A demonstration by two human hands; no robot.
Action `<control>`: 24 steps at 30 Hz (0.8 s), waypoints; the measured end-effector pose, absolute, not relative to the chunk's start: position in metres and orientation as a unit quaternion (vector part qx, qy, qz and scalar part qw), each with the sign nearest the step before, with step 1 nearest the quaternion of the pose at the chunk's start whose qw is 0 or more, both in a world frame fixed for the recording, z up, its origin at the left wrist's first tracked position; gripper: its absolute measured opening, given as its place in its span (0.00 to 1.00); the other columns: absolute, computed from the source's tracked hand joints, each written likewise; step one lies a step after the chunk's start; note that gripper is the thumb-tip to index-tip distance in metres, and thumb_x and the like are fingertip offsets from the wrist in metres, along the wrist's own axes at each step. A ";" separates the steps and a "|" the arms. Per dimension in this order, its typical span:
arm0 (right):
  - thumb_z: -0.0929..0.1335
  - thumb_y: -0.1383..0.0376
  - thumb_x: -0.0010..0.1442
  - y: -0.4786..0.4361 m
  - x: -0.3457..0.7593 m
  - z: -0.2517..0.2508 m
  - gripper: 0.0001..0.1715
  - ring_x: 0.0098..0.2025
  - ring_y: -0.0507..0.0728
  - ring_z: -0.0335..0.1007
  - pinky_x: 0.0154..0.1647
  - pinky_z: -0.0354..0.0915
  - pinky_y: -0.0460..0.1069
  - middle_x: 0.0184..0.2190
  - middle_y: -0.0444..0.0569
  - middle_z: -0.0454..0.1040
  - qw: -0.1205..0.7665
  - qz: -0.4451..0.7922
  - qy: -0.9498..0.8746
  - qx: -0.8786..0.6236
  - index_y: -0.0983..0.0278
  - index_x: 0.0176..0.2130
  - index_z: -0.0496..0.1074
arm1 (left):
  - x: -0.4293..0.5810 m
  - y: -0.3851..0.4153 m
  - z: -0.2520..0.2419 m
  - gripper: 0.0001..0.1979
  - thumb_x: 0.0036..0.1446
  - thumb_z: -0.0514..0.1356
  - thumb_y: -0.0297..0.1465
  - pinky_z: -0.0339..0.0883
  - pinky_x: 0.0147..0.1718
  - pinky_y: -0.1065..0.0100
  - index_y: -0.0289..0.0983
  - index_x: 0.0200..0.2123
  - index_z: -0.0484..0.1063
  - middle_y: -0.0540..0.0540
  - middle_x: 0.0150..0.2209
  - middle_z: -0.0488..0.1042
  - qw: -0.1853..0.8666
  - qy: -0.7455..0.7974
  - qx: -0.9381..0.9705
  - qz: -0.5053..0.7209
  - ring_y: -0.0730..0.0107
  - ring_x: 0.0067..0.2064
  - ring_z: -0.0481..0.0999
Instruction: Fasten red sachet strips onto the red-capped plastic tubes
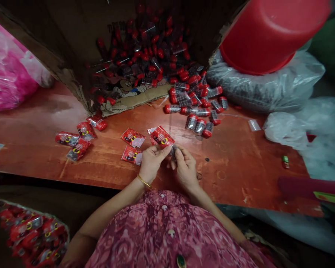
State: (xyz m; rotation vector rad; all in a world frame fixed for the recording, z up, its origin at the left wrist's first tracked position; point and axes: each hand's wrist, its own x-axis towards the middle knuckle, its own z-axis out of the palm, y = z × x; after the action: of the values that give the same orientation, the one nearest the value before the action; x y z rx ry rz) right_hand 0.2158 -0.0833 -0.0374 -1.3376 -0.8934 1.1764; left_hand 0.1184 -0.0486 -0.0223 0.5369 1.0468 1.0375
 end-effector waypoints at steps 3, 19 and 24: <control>0.63 0.52 0.58 -0.082 0.214 -0.037 0.19 0.14 0.47 0.57 0.17 0.58 0.44 0.15 0.35 0.61 0.543 0.480 -0.383 -0.572 0.63 0.42 0.66 | 0.118 -0.050 -0.026 0.19 0.35 0.69 0.43 0.65 0.24 0.71 0.33 0.26 0.75 0.47 0.25 0.76 0.685 0.485 0.269 0.473 0.74 0.24 0.71; 0.70 0.50 0.49 -0.063 0.210 -0.040 0.20 0.20 0.48 0.65 0.24 0.63 0.45 0.21 0.39 0.69 0.510 0.557 -0.417 -0.506 0.62 0.34 0.66 | 0.102 -0.039 -0.021 0.20 0.33 0.71 0.41 0.63 0.25 0.72 0.32 0.25 0.72 0.49 0.24 0.74 0.722 0.460 0.212 0.470 0.76 0.24 0.69; 0.69 0.48 0.49 -0.043 0.193 -0.049 0.21 0.20 0.49 0.60 0.23 0.60 0.45 0.19 0.40 0.66 0.462 0.444 -0.522 -0.563 0.62 0.26 0.66 | 0.073 -0.040 -0.019 0.22 0.31 0.72 0.42 0.68 0.30 0.69 0.33 0.26 0.73 0.47 0.24 0.76 0.725 0.505 0.197 0.424 0.71 0.26 0.75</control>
State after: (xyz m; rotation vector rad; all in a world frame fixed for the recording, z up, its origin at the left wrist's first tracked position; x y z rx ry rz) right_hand 0.1929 -0.0427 -0.0489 -1.3834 -1.2830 1.0927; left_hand 0.0729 -0.0399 -0.0188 0.4335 1.1144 0.9354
